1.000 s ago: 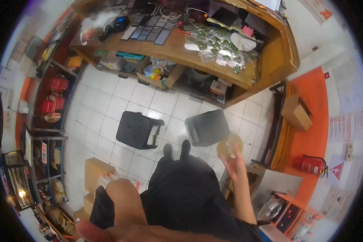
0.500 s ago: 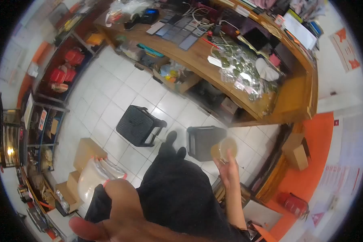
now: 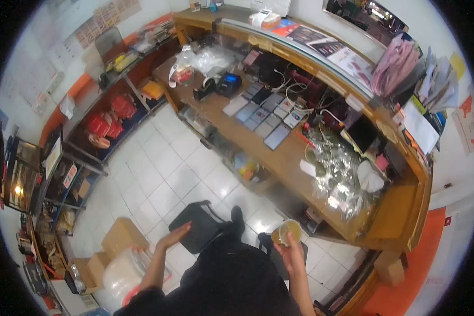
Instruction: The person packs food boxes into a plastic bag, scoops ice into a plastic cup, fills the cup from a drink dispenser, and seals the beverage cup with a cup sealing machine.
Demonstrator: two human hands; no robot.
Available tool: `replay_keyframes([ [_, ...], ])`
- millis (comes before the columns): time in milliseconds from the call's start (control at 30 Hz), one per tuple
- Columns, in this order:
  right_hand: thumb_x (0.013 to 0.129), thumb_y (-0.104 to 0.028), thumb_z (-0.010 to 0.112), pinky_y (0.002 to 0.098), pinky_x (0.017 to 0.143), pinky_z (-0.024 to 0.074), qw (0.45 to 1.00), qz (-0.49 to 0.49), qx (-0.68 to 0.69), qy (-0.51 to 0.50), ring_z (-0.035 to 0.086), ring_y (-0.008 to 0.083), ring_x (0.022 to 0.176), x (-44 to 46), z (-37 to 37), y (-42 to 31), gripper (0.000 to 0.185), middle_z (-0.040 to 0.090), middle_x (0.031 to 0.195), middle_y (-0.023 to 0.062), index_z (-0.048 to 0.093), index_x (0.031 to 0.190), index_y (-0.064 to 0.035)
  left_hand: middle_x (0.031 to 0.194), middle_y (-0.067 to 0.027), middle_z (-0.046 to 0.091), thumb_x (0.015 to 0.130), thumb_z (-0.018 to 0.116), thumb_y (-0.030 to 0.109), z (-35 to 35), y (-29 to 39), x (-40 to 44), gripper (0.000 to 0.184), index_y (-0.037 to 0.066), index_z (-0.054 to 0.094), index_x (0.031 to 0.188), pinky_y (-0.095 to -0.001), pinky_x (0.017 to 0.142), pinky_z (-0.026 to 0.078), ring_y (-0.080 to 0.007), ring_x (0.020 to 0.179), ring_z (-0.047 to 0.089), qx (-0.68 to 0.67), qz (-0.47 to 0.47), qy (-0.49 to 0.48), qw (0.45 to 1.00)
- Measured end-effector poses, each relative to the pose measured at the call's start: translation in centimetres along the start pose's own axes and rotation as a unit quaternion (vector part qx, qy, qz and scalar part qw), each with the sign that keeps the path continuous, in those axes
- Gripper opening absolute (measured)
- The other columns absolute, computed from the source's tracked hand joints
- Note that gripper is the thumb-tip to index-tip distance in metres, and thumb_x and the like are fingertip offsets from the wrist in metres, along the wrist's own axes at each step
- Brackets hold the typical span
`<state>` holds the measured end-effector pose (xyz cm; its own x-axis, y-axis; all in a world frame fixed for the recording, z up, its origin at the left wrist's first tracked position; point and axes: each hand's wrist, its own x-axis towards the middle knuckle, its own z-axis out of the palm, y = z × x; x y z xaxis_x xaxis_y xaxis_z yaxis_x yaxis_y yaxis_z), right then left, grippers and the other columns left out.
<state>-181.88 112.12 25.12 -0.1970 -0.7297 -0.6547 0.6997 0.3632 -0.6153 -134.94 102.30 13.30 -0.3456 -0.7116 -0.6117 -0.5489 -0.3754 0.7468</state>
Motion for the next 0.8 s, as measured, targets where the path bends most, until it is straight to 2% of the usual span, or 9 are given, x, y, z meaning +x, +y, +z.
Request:
replay_keyframes([
  [67, 0.099, -0.036, 0.066, 0.0418, 0.092, 0.0549, 1.0, -0.005, -0.011, -0.015, 0.058, 0.0265, 0.121, 3.6, 2.4, -0.8, 0.052, 0.059, 0.133, 0.0097, 0.048, 0.141, -0.0108, 0.135, -0.013, 0.061, 0.102, 0.037, 0.067, -1.3, 4.7, -2.1, 0.079, 0.007, 0.041, 0.154, -0.0375, 0.1, 0.047, -0.0215, 0.119, 0.058, 0.016, 0.025, -0.024, 0.999],
  [133, 0.1, -0.035, 0.065, 0.0427, 0.092, 0.0546, 0.999, -0.012, -0.025, -0.036, 0.058, 0.0264, 0.122, 8.2, 6.2, -2.0, 0.051, 0.059, 0.133, 0.0089, 0.048, 0.142, -0.0112, 0.099, -0.0049, 0.067, 0.102, 0.038, 0.066, -5.0, 8.2, -2.2, 0.076, 0.007, 0.048, 0.148, -0.0283, 0.074, 0.048, -0.0119, 0.085, 0.058, -0.133, -0.096, -0.139, 0.977],
  [200, 0.099, -0.031, 0.066, 0.0432, 0.095, 0.0548, 0.997, -0.019, -0.052, -0.049, 0.058, 0.0276, 0.122, 12.3, 10.2, -3.1, 0.053, 0.053, 0.138, 0.0105, 0.045, 0.144, -0.0091, 0.072, 0.0003, 0.06, 0.1, 0.038, 0.069, -4.1, 7.1, -1.2, 0.076, 0.012, 0.046, 0.151, -0.0207, 0.05, 0.032, -0.0054, 0.058, 0.048, -0.465, -0.114, -0.216, 0.851],
  [300, 0.098, -0.027, 0.069, 0.0456, 0.095, 0.0546, 0.996, 0.023, -0.064, -0.06, 0.056, 0.0265, 0.124, 18.1, 16.1, -4.9, 0.059, 0.051, 0.14, 0.01, 0.041, 0.146, -0.0083, 0.085, 0.0027, 0.061, 0.103, 0.044, 0.06, -2.0, 1.7, 1.4, 0.073, 0.013, 0.036, 0.157, -0.018, 0.049, 0.031, -0.0044, 0.06, 0.046, -0.595, -0.133, -0.171, 0.774],
  [400, 0.097, -0.025, 0.07, 0.0476, 0.099, 0.0534, 0.99, 0.04, -0.081, -0.105, 0.054, 0.0262, 0.127, 23.9, 22.6, -5.9, 0.061, 0.049, 0.142, 0.011, 0.041, 0.147, -0.0069, 0.1, 0.0076, 0.065, 0.103, 0.05, 0.053, -2.5, 1.1, 1.6, 0.069, 0.012, 0.036, 0.157, -0.013, 0.05, 0.034, -0.0023, 0.065, 0.048, -0.632, -0.093, -0.109, 0.762],
  [533, 0.097, -0.025, 0.07, 0.0493, 0.103, 0.0512, 0.974, 0.071, -0.138, -0.164, 0.052, 0.0278, 0.13, 30.4, 30.4, -6.4, 0.061, 0.05, 0.142, 0.0126, 0.04, 0.147, -0.0046, 0.12, 0.0002, 0.066, 0.104, 0.054, 0.045, -4.5, 1.3, 2.9, 0.063, 0.009, 0.041, 0.154, -0.0226, 0.066, 0.049, -0.0061, 0.076, 0.06, -0.66, -0.087, 0.073, 0.743],
  [600, 0.098, -0.026, 0.07, 0.0505, 0.104, 0.0501, 0.97, 0.084, -0.154, -0.167, 0.051, 0.029, 0.131, 32.7, 35.3, -6.9, 0.061, 0.052, 0.141, 0.0134, 0.04, 0.147, -0.0035, 0.126, 0.0001, 0.065, 0.103, 0.055, 0.045, -7.9, 4.6, 3.8, 0.064, 0.01, 0.04, 0.154, -0.0294, 0.075, 0.052, -0.0107, 0.084, 0.064, -0.417, -0.11, 0.215, 0.876],
  [633, 0.098, -0.026, 0.07, 0.05, 0.104, 0.0503, 0.967, 0.116, -0.167, -0.151, 0.052, 0.0288, 0.13, 34.2, 37.3, -6.9, 0.062, 0.052, 0.141, 0.0134, 0.04, 0.147, -0.0033, 0.115, -0.0096, 0.073, 0.102, 0.056, 0.042, -9.2, 7.2, 4.7, 0.051, 0.007, 0.058, 0.14, -0.032, 0.075, 0.052, -0.0185, 0.083, 0.067, -0.423, -0.095, 0.274, 0.858],
  [800, 0.097, -0.027, 0.071, 0.0458, 0.098, 0.0524, 0.957, 0.115, -0.174, -0.201, 0.057, 0.0272, 0.123, 43.5, 46.1, -4.9, 0.063, 0.053, 0.14, 0.0134, 0.041, 0.147, -0.003, 0.103, -0.0115, 0.072, 0.102, 0.055, 0.043, -16.7, 10.7, 11.5, 0.048, 0.004, 0.063, 0.129, -0.0341, 0.073, 0.052, -0.0182, 0.08, 0.066, -0.27, -0.115, 0.282, 0.913],
])
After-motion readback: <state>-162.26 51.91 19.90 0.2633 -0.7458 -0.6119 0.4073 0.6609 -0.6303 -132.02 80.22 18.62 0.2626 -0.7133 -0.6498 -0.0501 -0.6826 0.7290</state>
